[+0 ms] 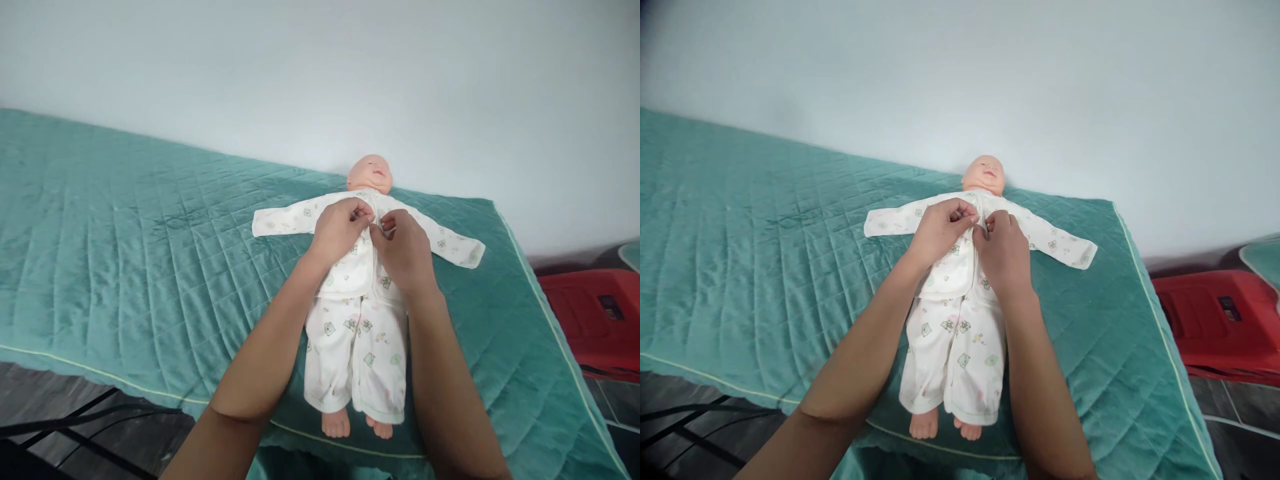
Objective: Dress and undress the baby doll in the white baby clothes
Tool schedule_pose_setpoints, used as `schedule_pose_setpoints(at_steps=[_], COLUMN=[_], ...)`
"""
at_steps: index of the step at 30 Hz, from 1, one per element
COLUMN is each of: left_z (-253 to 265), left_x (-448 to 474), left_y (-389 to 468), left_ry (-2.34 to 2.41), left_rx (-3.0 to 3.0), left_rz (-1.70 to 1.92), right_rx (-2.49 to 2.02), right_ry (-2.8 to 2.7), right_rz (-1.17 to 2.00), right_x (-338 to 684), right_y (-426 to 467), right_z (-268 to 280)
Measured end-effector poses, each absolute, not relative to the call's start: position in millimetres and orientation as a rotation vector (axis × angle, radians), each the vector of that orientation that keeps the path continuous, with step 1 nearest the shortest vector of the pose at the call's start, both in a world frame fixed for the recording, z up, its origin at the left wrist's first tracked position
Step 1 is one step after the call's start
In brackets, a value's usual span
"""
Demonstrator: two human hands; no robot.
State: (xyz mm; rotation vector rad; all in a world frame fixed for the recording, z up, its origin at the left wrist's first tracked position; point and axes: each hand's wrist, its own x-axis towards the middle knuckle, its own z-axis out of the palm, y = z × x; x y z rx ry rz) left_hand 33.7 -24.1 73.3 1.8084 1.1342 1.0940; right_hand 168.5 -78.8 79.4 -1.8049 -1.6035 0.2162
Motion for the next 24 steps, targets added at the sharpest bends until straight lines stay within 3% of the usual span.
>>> schedule_pose_setpoints(at_steps=[5, 11, 24], left_z=[73, 75, 72], left_x=[33, 33, 25], left_y=[-24, -26, -22], left_ry=[1.141, 1.101, 0.993], left_rx=[1.856, 1.82, 1.699], left_rz=[1.103, 1.098, 1.067], right_rx=[-1.782, -1.595, -1.509], right_ry=[-1.511, -1.274, -1.283], right_rz=[0.27, 0.595, 0.595], right_x=[171, 180, 168], right_y=[-73, -68, -73], right_z=[81, 85, 84])
